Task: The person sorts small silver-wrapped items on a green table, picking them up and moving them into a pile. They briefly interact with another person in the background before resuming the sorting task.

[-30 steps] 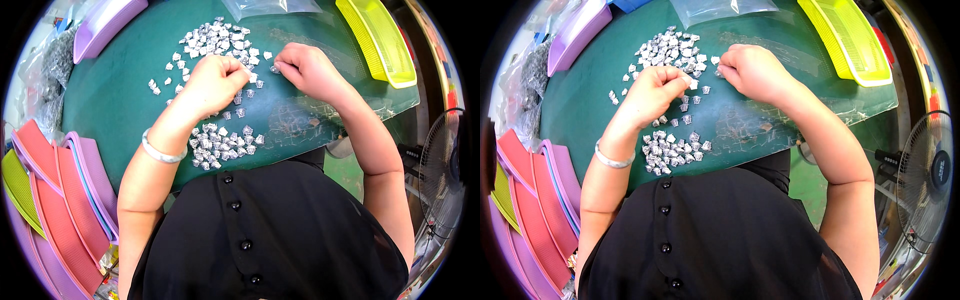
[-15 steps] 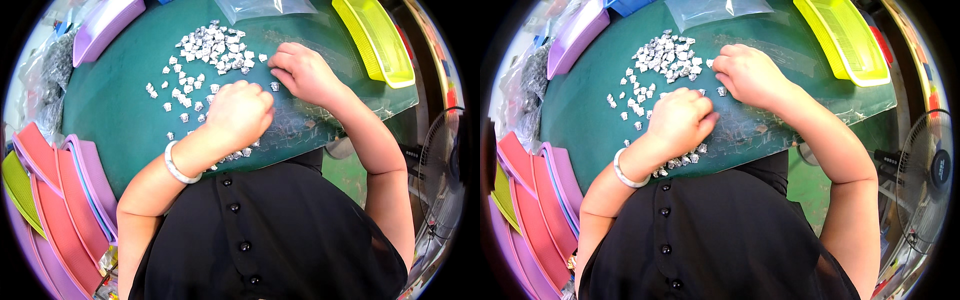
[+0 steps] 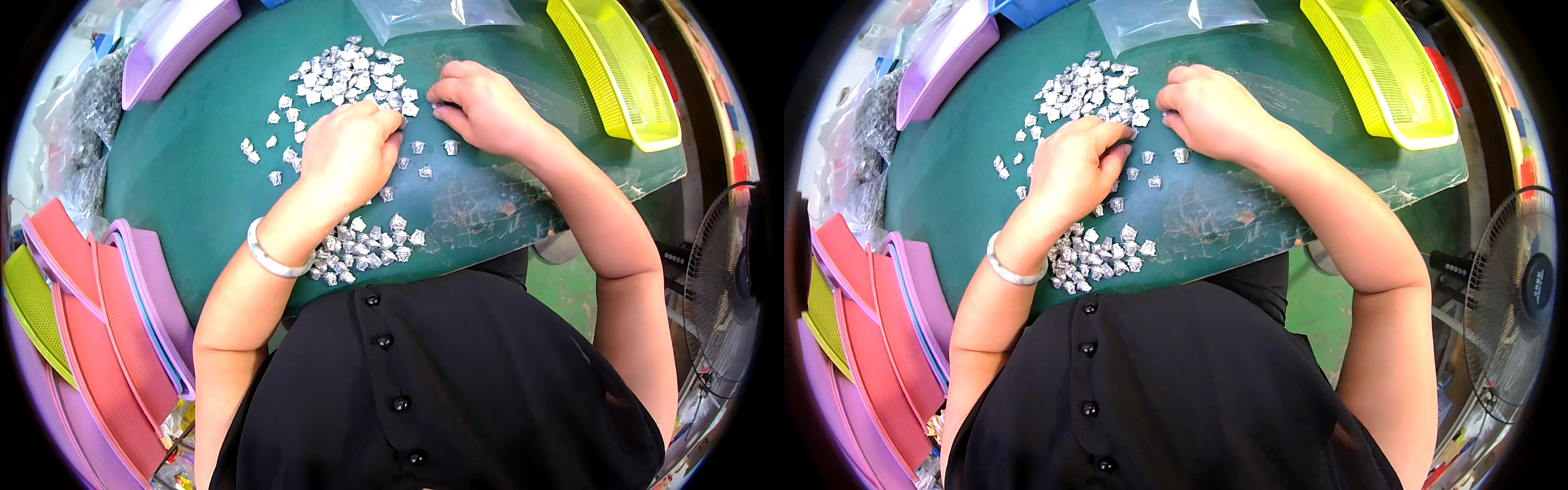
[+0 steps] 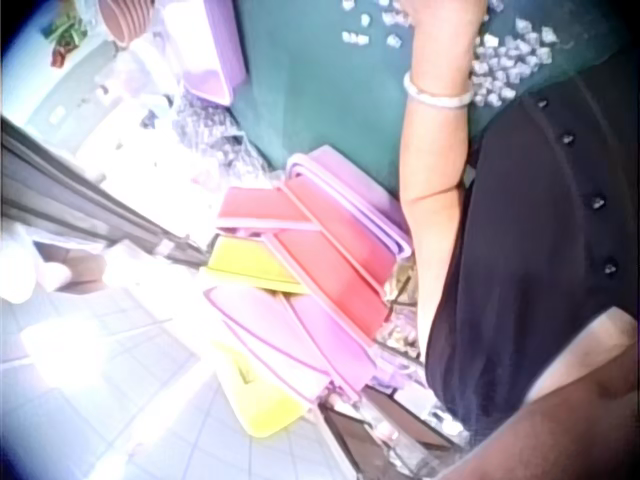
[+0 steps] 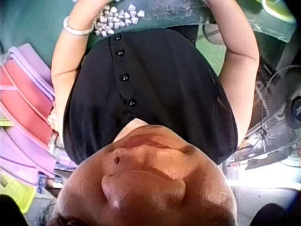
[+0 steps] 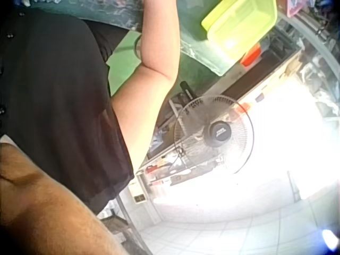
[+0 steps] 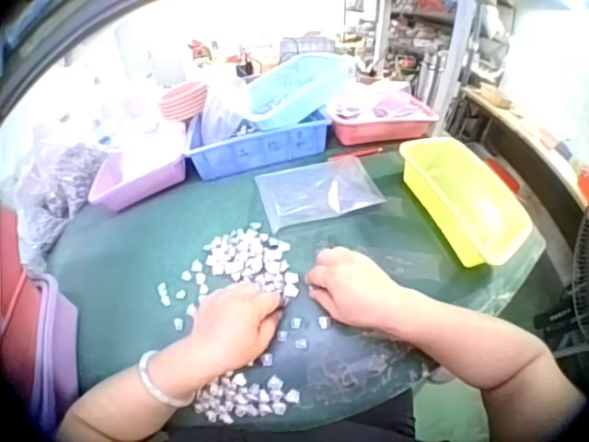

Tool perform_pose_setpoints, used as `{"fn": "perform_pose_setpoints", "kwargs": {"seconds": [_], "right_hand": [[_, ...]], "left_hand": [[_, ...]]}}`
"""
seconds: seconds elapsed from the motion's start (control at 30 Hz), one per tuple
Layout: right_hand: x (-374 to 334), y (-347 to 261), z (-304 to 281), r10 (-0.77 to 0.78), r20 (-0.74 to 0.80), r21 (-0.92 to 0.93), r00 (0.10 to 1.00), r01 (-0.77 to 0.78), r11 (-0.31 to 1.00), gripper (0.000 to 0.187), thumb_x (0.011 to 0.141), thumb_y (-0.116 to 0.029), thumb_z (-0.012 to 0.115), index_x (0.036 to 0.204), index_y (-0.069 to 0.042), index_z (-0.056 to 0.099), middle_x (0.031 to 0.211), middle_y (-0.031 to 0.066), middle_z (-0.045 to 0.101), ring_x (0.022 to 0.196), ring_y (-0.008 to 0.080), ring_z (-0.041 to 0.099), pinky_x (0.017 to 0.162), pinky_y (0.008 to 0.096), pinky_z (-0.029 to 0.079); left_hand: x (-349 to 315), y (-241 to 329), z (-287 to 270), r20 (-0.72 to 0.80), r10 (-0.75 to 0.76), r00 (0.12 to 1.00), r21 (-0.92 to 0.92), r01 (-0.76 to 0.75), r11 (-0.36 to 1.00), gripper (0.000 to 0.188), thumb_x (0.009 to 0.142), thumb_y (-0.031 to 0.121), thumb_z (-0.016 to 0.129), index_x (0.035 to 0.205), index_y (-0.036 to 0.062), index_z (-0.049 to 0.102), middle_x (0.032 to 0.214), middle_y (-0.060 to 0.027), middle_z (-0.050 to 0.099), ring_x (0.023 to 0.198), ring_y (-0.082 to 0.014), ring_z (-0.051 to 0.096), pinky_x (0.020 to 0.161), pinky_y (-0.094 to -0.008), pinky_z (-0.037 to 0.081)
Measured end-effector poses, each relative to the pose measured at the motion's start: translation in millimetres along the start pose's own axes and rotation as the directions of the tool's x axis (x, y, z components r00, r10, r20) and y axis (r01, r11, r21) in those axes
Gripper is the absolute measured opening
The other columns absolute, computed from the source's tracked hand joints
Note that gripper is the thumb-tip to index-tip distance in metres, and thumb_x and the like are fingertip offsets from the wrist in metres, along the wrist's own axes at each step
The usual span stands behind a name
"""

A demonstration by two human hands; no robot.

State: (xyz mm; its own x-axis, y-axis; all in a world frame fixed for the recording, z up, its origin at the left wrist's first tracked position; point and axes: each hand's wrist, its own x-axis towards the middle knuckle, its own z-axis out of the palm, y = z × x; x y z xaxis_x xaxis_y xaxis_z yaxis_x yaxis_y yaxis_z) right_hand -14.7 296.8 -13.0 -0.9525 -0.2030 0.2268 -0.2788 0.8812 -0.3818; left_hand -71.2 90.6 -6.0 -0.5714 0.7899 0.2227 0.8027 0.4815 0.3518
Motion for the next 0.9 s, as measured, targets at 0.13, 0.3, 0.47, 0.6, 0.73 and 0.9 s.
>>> {"fn": "perform_pose_setpoints", "kwargs": {"seconds": [0.13,0.3,0.47,0.6,0.73,0.9], "right_hand": [[-4,2,-8,0.114,0.088,0.149,0.990,-0.126,0.981,0.011,0.079,-0.012,0.061,0.086,-0.004,0.066,0.084,0.0142,0.064,0.085,0.0325,0.062,0.076,0.0411,0.050],[6,-4,-25,0.328,0.286,0.131,0.900,-0.376,0.917,0.013,0.078,-0.009,0.058,0.086,-0.003,0.066,0.081,0.0176,0.066,0.079,0.0345,0.064,0.073,0.0432,0.050],[3,8,-14,0.198,0.146,0.068,0.969,-0.210,0.975,0.011,0.077,-0.005,0.059,0.086,-0.002,0.063,0.078,0.0149,0.064,0.073,0.0331,0.061,0.067,0.0406,0.049],[0,7,-15,0.029,0.165,0.131,0.986,-0.051,0.990,0.014,0.077,-0.007,0.059,0.089,-0.005,0.064,0.086,0.0154,0.066,0.084,0.0340,0.063,0.074,0.0424,0.050],[1,5,-25,0.039,0.283,0.070,0.958,-0.061,0.996,0.013,0.076,-0.007,0.059,0.088,-0.005,0.065,0.085,0.0146,0.067,0.084,0.0338,0.063,0.074,0.0423,0.050],[7,13,-27,0.087,0.249,0.033,0.965,-0.099,0.995,0.013,0.077,-0.006,0.057,0.087,-0.005,0.065,0.084,0.0158,0.066,0.084,0.0349,0.062,0.074,0.0430,0.050]], "left_hand": [[5,5,-3,-0.067,-0.090,0.994,-0.108,0.082,0.991,0.014,0.075,0.016,0.069,0.088,0.0097,0.069,0.077,-0.0062,0.058,0.075,-0.0261,0.059,0.067,-0.0376,0.047],[21,8,8,-0.177,0.022,0.984,0.090,-0.006,0.996,0.016,0.071,0.016,0.073,0.084,0.0075,0.068,0.087,-0.0071,0.057,0.087,-0.0275,0.055,0.077,-0.0385,0.043],[25,11,16,-0.190,0.061,0.980,0.044,-0.054,0.998,0.017,0.067,0.011,0.074,0.081,0.0057,0.065,0.089,-0.0073,0.057,0.090,-0.0283,0.053,0.080,-0.0394,0.042],[30,12,20,-0.175,0.064,0.982,-0.004,-0.066,0.998,0.015,0.065,0.007,0.072,0.077,0.0054,0.063,0.089,-0.0081,0.057,0.090,-0.0288,0.053,0.081,-0.0395,0.042],[34,20,22,-0.148,0.116,0.982,0.016,-0.115,0.993,0.014,0.065,0.006,0.069,0.077,0.0062,0.062,0.085,-0.0080,0.056,0.087,-0.0295,0.053,0.080,-0.0400,0.042],[40,27,22,0.002,0.066,0.998,-0.003,-0.066,0.998,0.015,0.069,0.008,0.069,0.081,0.0042,0.061,0.075,-0.0097,0.059,0.076,-0.0309,0.057,0.070,-0.0387,0.046]]}}
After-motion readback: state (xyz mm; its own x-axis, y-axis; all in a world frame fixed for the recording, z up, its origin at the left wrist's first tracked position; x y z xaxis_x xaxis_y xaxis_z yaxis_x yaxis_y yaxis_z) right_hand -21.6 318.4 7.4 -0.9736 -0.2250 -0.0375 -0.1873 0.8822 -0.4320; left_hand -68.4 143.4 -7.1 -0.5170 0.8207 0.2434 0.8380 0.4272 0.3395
